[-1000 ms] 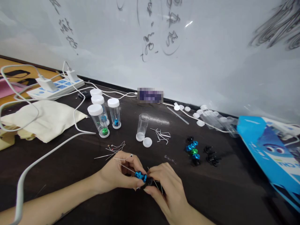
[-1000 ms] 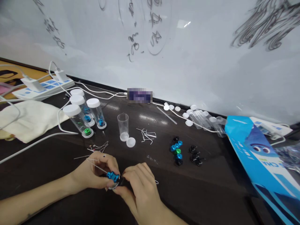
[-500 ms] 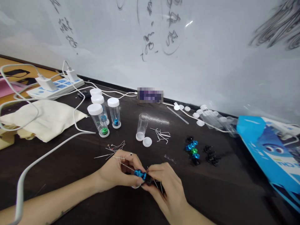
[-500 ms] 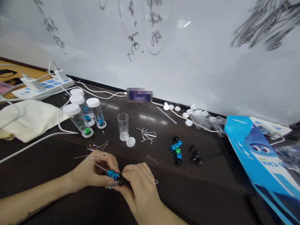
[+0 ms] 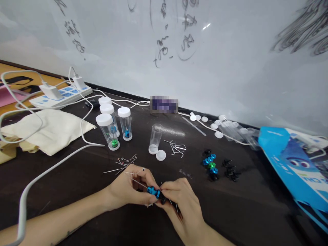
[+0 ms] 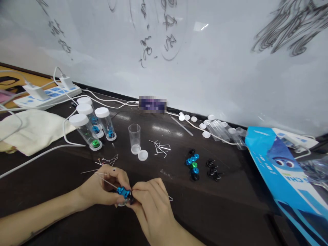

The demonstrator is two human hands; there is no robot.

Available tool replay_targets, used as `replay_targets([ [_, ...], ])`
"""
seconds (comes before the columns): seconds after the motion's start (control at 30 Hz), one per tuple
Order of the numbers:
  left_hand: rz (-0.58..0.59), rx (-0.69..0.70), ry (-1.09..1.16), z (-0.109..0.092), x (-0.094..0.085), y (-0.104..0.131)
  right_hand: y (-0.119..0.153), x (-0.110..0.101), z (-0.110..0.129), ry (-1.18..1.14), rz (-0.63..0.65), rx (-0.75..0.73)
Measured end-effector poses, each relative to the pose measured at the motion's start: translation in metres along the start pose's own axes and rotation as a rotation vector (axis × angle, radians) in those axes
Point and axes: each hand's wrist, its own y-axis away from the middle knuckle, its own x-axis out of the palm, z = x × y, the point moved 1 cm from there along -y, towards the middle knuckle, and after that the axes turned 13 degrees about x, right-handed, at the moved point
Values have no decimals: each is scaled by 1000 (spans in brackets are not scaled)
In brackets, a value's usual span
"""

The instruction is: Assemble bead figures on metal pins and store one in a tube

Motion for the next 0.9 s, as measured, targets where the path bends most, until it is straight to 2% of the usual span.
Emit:
replay_targets([
  [0.2,32,-5,2,0,1,2,-5,-3,3,-20,51,36],
  [0.4,-9,-3,-10,0,0,0,-2,0,0,-1,-30,0],
  [0.53,-4,-2,15,-1,0,-1,-2,0,0,-4,-11,0],
  [0.77,-55,-128,110,-4,2,1,1,0,-1,-3,-58,-45],
  [0.9,-64,-149,145,-3,2,-1,4,1,-3,-16,-82,-54],
])
